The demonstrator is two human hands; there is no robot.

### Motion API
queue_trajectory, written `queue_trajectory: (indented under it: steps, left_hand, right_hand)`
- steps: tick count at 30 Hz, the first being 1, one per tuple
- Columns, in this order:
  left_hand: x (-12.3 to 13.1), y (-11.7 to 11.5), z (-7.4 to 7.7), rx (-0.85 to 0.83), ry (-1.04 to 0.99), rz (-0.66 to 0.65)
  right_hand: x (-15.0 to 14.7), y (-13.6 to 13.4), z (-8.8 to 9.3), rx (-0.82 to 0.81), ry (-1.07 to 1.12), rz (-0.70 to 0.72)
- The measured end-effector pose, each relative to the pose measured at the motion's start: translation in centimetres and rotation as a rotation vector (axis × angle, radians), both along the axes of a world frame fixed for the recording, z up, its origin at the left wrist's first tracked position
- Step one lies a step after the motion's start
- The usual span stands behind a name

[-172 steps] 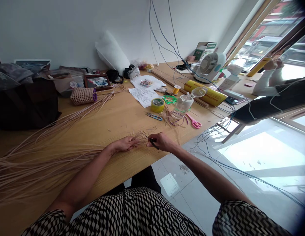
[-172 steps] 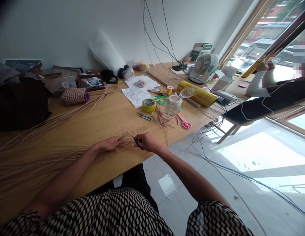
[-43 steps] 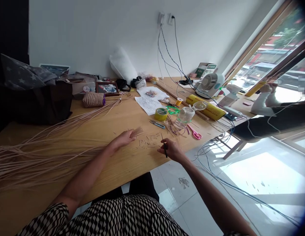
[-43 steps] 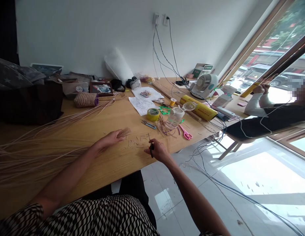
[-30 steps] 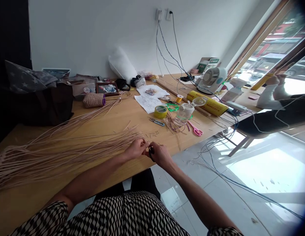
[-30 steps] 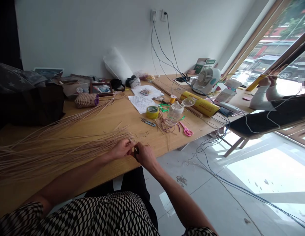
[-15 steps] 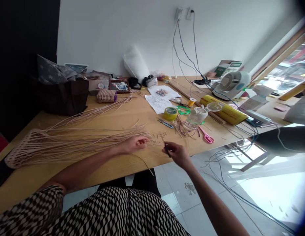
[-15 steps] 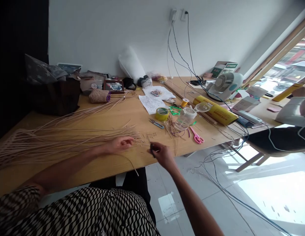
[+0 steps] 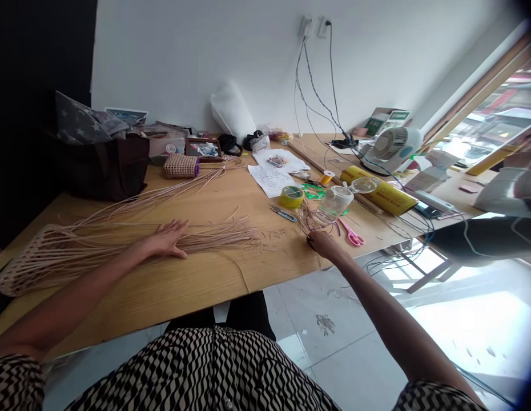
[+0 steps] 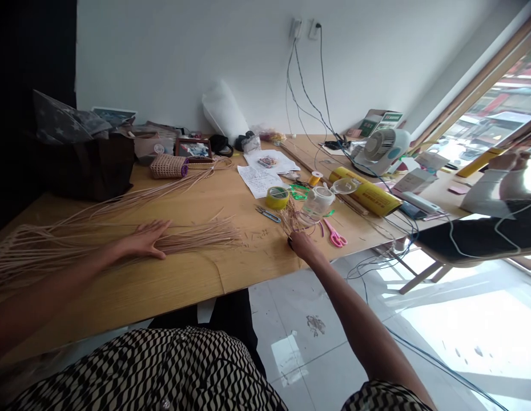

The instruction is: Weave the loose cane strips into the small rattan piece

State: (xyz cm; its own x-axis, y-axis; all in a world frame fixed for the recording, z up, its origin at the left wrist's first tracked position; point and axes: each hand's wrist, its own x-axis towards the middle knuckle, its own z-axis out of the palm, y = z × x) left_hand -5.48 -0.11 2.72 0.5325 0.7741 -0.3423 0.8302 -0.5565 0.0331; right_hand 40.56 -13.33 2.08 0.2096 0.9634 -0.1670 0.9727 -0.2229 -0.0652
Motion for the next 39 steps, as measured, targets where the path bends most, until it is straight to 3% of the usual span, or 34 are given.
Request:
queue_trajectory:
  steps: [4, 8, 14, 18, 22, 26, 33, 39]
  left_hand:
    - [-0.6, 1.2, 0.3, -0.012, -0.065, 0.020]
    - [-0.5, 0.8, -0.5, -0.043, -0.130, 0.004]
    - [0.2, -0.2, -1.6, 0.125, -0.184, -0.011]
    - [-0.3, 0.7, -0.1, 0.095, -0.244, 0.123]
    - [-1.2, 2.7, 1.7, 0.125, -0.436, 0.216]
    - [-1.2, 3.4, 1.9, 0.089, -0.489, 0.243]
    - [0.0, 0.7, -0.4, 0.026, -0.223, 0.067]
    - [0.0, -1.5, -1.6, 0.029, -0.172, -0.062]
  right_hand:
    - [0.7, -0.2, 0.8, 0.009, 0.034, -0.061]
    - [1.0, -0.9, 1.3, 0.013, 0.123, -0.085]
    - [1.3, -1.6, 0.6, 0.000, 0.279, -0.053]
    - [2.1, -1.7, -0.1, 0.055, 0.229, -0.073]
    - [3.0, -1.5, -0.7, 0.116, 0.047, -0.128]
    - [2.3, -1.1, -1.3, 0.101, -0.084, -0.103]
    - [-1.5, 0.2, -1.8, 0.119, -0.232, -0.081]
    - [-1.3, 1.0, -1.6, 0.089, -0.209, -0.063]
